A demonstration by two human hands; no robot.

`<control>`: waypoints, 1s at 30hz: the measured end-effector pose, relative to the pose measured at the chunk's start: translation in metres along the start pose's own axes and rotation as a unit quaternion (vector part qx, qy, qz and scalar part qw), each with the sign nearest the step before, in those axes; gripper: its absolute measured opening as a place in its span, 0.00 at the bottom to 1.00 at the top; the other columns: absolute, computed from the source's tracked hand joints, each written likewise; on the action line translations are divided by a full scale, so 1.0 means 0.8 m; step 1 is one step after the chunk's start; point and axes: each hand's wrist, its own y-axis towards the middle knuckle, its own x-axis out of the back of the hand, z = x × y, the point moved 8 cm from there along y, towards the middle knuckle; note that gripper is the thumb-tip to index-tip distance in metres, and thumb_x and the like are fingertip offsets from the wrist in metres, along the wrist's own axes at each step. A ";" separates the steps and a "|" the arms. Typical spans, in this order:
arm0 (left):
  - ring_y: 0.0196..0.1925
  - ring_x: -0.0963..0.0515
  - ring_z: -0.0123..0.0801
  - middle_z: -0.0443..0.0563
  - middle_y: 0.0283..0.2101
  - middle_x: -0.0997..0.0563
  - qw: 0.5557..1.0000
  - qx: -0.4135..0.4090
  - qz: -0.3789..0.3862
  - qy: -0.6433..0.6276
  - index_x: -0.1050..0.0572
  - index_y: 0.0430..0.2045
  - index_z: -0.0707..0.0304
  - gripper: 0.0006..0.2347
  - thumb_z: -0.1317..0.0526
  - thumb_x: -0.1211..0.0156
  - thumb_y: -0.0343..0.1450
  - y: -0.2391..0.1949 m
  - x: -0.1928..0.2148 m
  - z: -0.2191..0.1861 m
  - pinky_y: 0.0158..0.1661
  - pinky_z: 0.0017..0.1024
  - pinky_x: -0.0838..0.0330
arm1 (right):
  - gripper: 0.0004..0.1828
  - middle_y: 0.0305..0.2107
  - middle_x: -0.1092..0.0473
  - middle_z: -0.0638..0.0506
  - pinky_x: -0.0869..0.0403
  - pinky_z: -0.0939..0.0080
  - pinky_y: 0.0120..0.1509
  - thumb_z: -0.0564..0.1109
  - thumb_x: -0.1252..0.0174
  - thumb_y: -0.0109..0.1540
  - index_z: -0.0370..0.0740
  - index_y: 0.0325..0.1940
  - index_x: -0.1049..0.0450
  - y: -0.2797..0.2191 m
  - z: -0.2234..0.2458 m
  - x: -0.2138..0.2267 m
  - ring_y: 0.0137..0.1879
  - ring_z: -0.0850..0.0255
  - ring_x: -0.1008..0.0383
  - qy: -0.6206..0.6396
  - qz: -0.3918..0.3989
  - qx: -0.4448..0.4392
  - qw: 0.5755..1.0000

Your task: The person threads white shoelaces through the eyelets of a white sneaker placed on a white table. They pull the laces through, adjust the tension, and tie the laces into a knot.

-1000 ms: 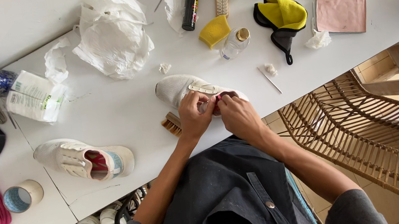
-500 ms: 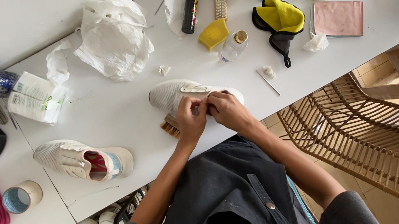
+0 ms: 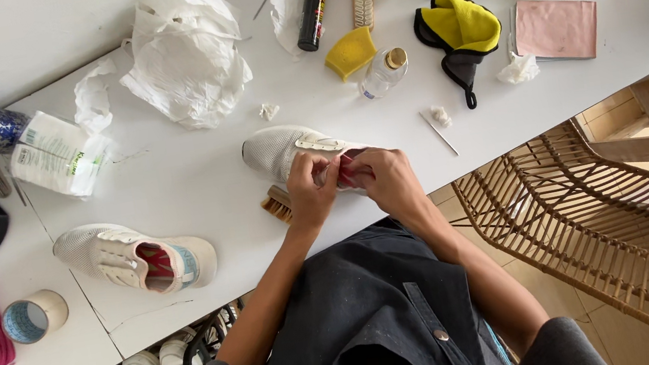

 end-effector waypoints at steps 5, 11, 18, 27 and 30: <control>0.34 0.19 0.42 0.47 0.30 0.26 1.000 -0.004 0.018 -0.011 0.25 0.30 0.57 0.12 0.56 0.27 0.77 -0.001 -0.003 -0.005 0.38 0.35 0.23 | 0.10 0.34 0.18 0.42 0.15 0.43 0.49 0.31 0.36 0.61 0.37 0.43 0.14 0.032 -0.033 -0.032 0.46 0.39 0.14 -0.094 0.015 -0.033 0.995; 0.42 0.18 0.44 0.49 0.37 0.24 0.993 -0.031 0.090 0.065 0.23 0.35 0.54 0.09 0.55 0.26 0.76 0.006 -0.013 -0.011 0.42 0.41 0.21 | 0.09 0.35 0.21 0.43 0.16 0.40 0.51 0.36 0.40 0.66 0.39 0.48 0.16 0.026 -0.026 -0.020 0.47 0.39 0.15 -0.115 0.034 -0.021 0.993; 0.73 0.28 0.79 0.66 0.70 0.27 0.849 0.040 0.411 0.331 0.13 0.44 0.59 0.09 0.65 0.23 0.71 0.013 -0.051 -0.057 0.60 0.68 0.21 | 0.06 0.35 0.22 0.59 0.17 0.42 0.54 0.44 0.34 0.63 0.59 0.39 0.17 0.009 -0.082 -0.017 0.50 0.48 0.18 -0.226 0.049 -0.087 0.969; 0.57 0.23 0.75 0.53 0.58 0.30 0.814 -0.126 0.394 0.408 0.14 0.26 0.59 0.03 0.63 0.27 0.70 0.007 -0.103 -0.011 0.36 0.55 0.12 | 0.11 0.31 0.17 0.43 0.17 0.44 0.44 0.36 0.43 0.65 0.41 0.36 0.15 0.025 -0.046 -0.055 0.42 0.41 0.12 -0.383 0.055 -0.065 0.920; 0.56 0.22 0.82 0.57 0.58 0.30 0.825 -0.140 0.420 0.350 0.16 0.26 0.66 0.02 0.68 0.30 0.70 -0.013 -0.114 0.015 0.34 0.57 0.11 | 0.07 0.35 0.18 0.48 0.16 0.47 0.45 0.42 0.38 0.65 0.45 0.40 0.14 -0.018 -0.029 -0.077 0.45 0.46 0.12 -0.424 0.088 -0.048 0.900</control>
